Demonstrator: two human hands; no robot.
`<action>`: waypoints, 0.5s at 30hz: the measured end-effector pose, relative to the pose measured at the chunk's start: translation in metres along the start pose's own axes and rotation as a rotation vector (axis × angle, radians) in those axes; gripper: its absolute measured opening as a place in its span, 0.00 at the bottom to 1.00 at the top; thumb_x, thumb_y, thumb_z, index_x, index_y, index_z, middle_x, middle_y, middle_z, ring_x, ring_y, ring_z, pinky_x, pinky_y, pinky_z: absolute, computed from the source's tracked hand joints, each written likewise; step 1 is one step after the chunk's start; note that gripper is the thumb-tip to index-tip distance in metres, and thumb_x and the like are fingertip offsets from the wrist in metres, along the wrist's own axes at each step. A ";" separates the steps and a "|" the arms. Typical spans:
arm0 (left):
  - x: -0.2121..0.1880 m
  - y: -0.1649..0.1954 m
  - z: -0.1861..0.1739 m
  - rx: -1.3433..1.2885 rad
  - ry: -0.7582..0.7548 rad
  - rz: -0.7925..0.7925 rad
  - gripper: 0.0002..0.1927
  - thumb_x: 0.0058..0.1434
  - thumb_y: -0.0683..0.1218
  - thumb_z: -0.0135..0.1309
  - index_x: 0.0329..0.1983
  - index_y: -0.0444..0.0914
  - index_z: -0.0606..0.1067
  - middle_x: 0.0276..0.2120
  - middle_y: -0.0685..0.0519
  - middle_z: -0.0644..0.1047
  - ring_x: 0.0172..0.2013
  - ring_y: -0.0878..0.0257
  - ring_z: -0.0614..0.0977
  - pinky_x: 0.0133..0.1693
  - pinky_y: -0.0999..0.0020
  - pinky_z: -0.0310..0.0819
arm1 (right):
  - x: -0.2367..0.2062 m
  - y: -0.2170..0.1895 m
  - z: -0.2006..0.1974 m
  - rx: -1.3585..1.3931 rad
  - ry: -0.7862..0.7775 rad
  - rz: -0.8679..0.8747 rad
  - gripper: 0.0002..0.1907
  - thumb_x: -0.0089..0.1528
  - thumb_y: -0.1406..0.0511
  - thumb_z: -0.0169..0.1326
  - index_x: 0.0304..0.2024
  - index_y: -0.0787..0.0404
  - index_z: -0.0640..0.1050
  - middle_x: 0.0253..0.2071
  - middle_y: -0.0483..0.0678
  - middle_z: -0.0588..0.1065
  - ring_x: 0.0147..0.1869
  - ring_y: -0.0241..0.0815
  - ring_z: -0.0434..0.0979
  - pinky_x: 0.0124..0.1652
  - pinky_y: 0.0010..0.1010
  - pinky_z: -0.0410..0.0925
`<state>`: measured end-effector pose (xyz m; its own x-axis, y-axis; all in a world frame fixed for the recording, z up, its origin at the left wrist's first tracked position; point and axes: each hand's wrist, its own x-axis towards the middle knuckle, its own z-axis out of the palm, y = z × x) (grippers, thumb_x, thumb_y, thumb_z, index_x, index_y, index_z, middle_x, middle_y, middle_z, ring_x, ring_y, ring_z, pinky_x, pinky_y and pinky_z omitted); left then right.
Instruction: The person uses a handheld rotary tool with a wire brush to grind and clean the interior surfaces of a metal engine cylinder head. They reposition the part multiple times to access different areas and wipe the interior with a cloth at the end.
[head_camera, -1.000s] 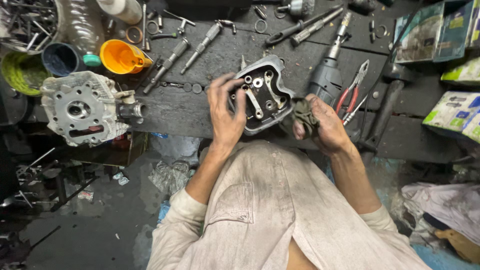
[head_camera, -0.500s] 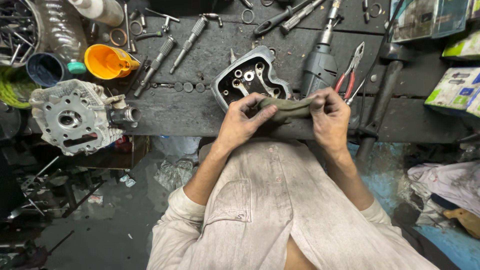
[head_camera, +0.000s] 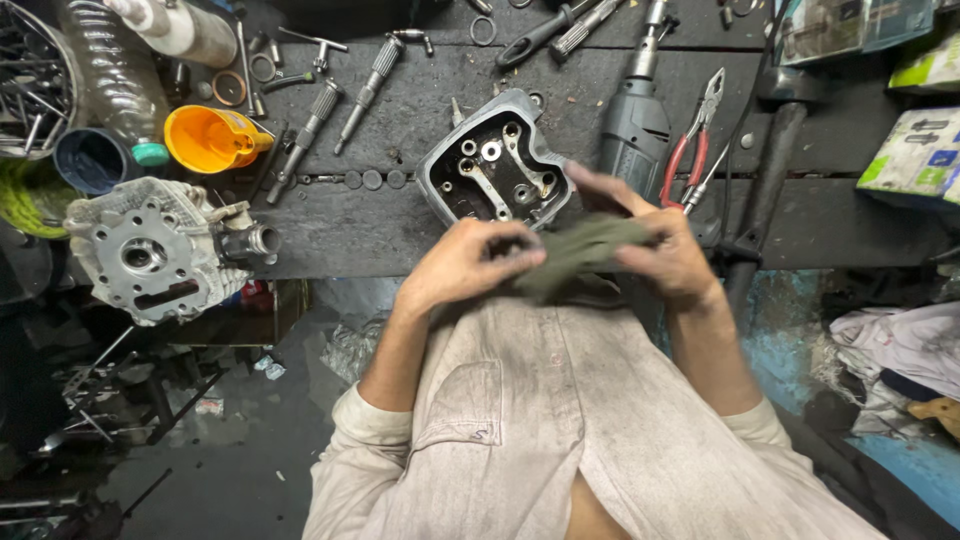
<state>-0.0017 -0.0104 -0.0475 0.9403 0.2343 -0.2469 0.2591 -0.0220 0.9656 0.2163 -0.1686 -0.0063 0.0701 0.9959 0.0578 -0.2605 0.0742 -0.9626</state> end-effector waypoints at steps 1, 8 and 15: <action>-0.005 -0.002 -0.003 -0.060 0.027 -0.023 0.09 0.66 0.48 0.59 0.46 0.41 0.82 0.34 0.56 0.84 0.29 0.68 0.83 0.35 0.74 0.78 | -0.002 -0.003 -0.002 0.211 -0.002 0.020 0.12 0.69 0.62 0.55 0.50 0.57 0.85 0.60 0.53 0.75 0.64 0.49 0.77 0.64 0.45 0.68; -0.004 -0.024 -0.013 0.081 0.886 -0.012 0.05 0.70 0.43 0.56 0.45 0.40 0.80 0.40 0.53 0.82 0.40 0.63 0.80 0.44 0.63 0.74 | 0.005 0.023 0.021 -0.917 0.008 0.350 0.17 0.67 0.61 0.52 0.56 0.62 0.79 0.40 0.57 0.82 0.37 0.49 0.82 0.38 0.43 0.73; 0.018 -0.037 -0.014 0.362 0.920 0.309 0.12 0.61 0.34 0.59 0.46 0.40 0.80 0.50 0.54 0.80 0.59 0.55 0.74 0.64 0.58 0.61 | 0.024 0.040 0.053 -1.384 -0.020 0.376 0.14 0.68 0.60 0.51 0.48 0.63 0.77 0.24 0.54 0.76 0.26 0.58 0.76 0.28 0.50 0.68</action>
<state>0.0022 0.0078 -0.0869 0.4841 0.8173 0.3124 0.2292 -0.4630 0.8562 0.1567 -0.1393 -0.0293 0.1922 0.9459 -0.2614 0.8707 -0.2872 -0.3992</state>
